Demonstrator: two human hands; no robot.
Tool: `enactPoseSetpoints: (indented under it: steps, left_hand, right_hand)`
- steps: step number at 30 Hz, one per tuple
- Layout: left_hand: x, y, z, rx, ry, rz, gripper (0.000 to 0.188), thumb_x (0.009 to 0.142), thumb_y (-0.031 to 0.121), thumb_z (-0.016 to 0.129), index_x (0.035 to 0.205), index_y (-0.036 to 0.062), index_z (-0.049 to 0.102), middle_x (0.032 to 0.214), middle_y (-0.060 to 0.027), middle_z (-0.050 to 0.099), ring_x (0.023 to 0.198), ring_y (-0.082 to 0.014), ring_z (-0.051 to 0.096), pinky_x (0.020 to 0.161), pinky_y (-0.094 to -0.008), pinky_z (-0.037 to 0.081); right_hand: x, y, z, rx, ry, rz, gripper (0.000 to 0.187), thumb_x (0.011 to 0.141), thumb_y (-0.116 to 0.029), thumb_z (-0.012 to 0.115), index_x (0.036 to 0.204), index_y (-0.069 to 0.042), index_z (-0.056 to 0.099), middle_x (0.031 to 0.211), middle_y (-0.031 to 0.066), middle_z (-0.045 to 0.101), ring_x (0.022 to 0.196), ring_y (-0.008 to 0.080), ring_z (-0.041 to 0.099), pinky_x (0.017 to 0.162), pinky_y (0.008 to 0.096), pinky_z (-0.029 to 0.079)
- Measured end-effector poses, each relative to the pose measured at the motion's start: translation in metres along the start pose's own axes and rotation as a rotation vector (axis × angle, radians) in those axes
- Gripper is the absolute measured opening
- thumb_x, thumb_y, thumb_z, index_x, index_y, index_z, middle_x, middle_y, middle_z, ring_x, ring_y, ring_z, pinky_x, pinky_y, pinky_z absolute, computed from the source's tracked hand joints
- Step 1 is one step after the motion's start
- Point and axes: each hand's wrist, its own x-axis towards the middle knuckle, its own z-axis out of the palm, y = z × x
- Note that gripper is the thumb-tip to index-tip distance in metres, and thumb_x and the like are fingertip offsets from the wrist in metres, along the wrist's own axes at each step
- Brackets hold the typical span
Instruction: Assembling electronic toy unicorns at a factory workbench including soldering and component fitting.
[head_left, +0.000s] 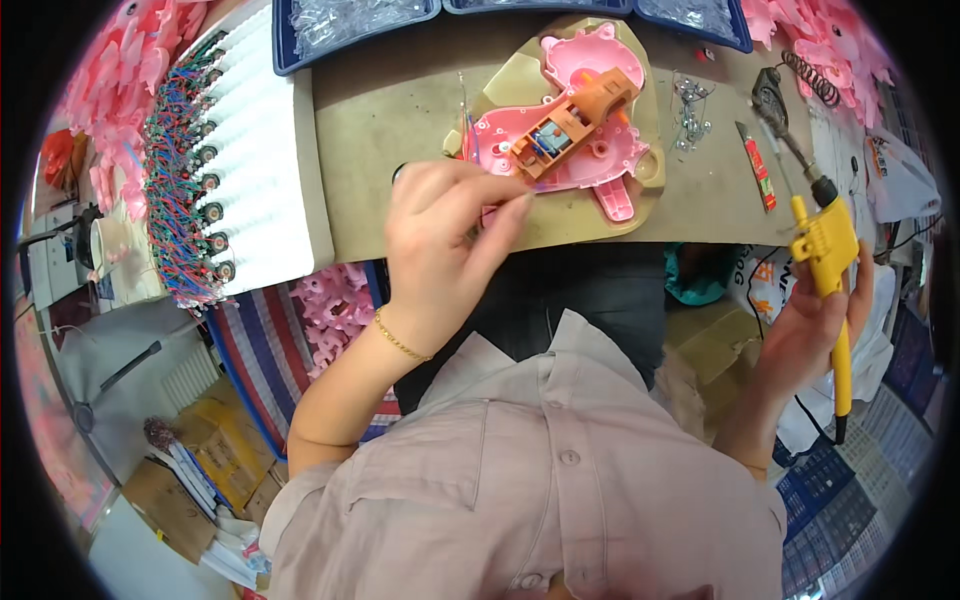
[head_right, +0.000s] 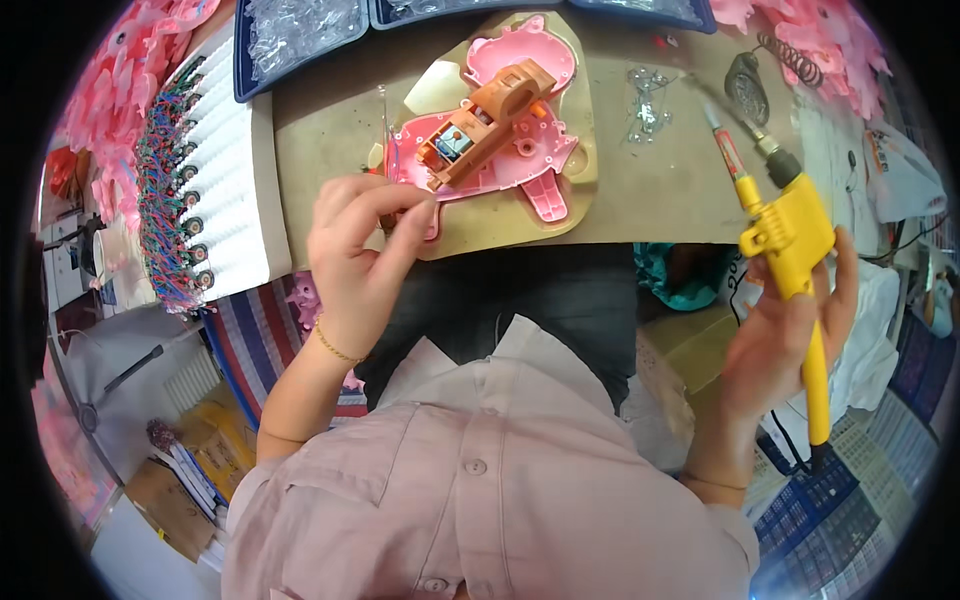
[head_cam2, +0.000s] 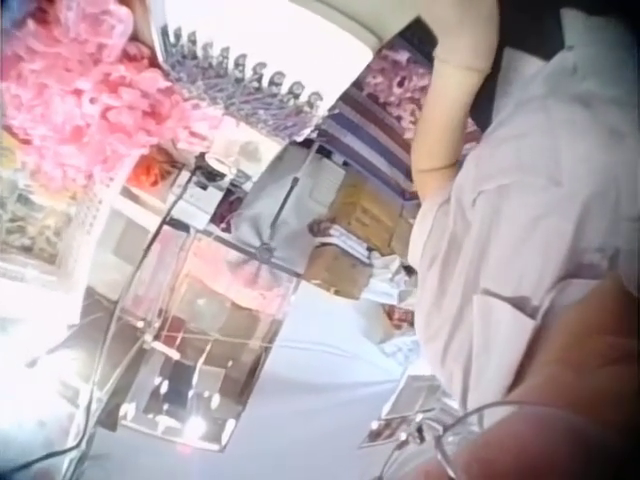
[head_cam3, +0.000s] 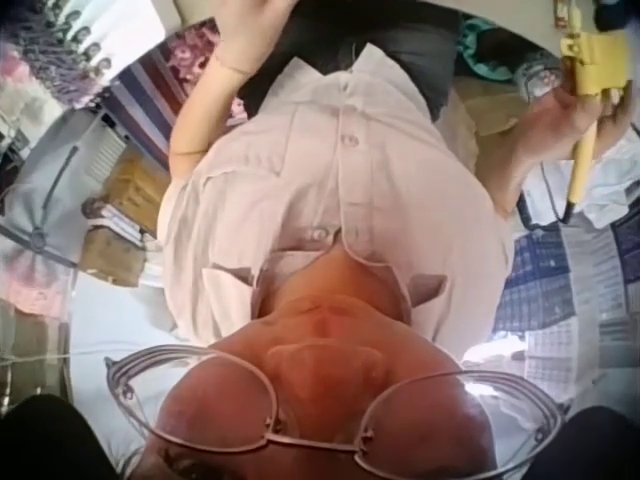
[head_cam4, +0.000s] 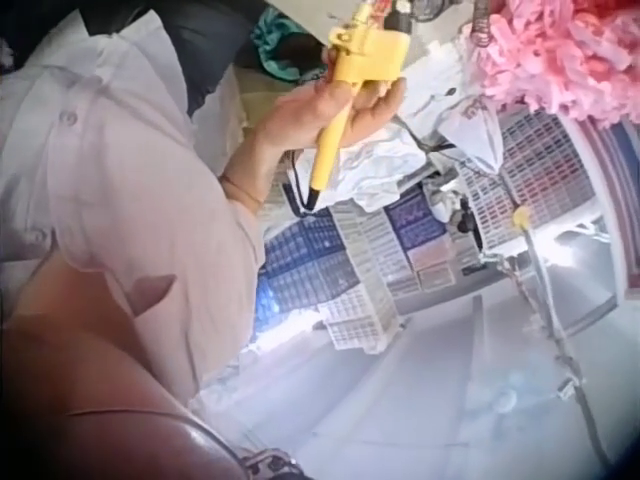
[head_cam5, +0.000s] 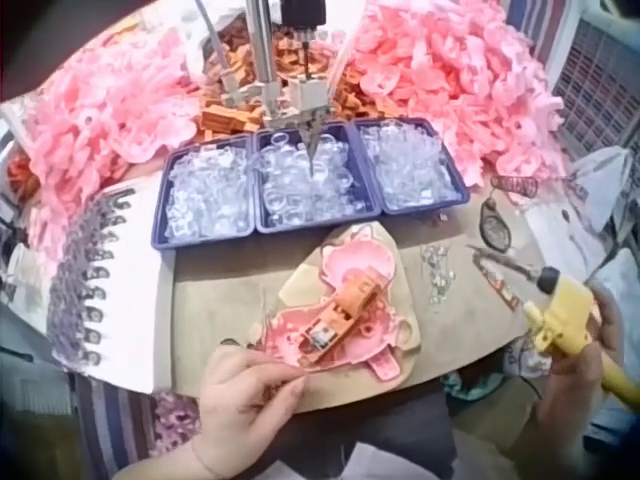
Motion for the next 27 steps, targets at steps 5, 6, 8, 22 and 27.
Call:
enactPoseSetpoints:
  steps: [5, 6, 8, 22, 27]
  left_hand:
    - [0.006, -0.008, 0.003, 0.165, 0.042, 0.122, 0.007, 0.074, 0.013, 0.072, 0.079, 0.0109, 0.067, 0.077, 0.0004, 0.061, 0.079, -0.0210, 0.057, 0.075, -0.0345, 0.039]
    - [0.007, -0.006, 0.005, 0.187, 0.046, 0.169, 0.008, 0.074, 0.014, 0.072, 0.079, 0.0114, 0.067, 0.077, 0.0002, 0.061, 0.080, -0.0206, 0.057, 0.076, -0.0348, 0.038]
    - [0.008, -0.006, 0.004, 0.150, 0.015, 0.161, 0.007, 0.074, 0.013, 0.072, 0.079, 0.0116, 0.067, 0.077, 0.0003, 0.061, 0.080, -0.0203, 0.057, 0.076, -0.0343, 0.038]
    - [0.002, -0.003, 0.004, -0.010, -0.021, -0.097, 0.004, 0.074, 0.011, 0.070, 0.075, 0.0108, 0.066, 0.074, 0.0003, 0.060, 0.077, -0.0192, 0.053, 0.073, -0.0326, 0.036]
    - [0.001, -0.006, 0.009, 0.040, 0.039, -0.059, 0.005, 0.074, 0.012, 0.070, 0.074, 0.0107, 0.065, 0.072, 0.0000, 0.058, 0.075, -0.0200, 0.052, 0.071, -0.0325, 0.036]
  right_hand:
    - [-0.001, 0.003, 0.012, -0.073, -0.075, -0.089, 0.058, 0.091, -0.025, 0.055, 0.134, 0.007, 0.033, 0.118, 0.0239, 0.053, 0.097, 0.0271, 0.061, 0.083, 0.0337, 0.050]
    - [-0.001, 0.003, 0.014, -0.074, -0.079, -0.089, 0.058, 0.091, -0.025, 0.055, 0.134, 0.007, 0.033, 0.118, 0.0239, 0.053, 0.097, 0.0271, 0.061, 0.083, 0.0337, 0.050]
    - [-0.002, 0.003, 0.017, -0.089, -0.069, -0.066, 0.058, 0.091, -0.025, 0.055, 0.134, 0.007, 0.032, 0.117, 0.0236, 0.054, 0.093, 0.0259, 0.062, 0.081, 0.0327, 0.051]
    - [-0.054, -0.006, -0.001, 0.024, -0.607, -0.163, 0.078, 0.079, -0.022, 0.076, 0.140, -0.010, 0.029, 0.123, 0.0306, 0.049, 0.105, 0.0363, 0.058, 0.082, 0.0422, 0.052]
    - [-0.038, -0.007, 0.033, -0.021, -0.807, -0.432, 0.065, 0.078, -0.011, 0.076, 0.128, -0.004, 0.035, 0.109, 0.0394, 0.053, 0.081, 0.0363, 0.067, 0.062, 0.0356, 0.056]
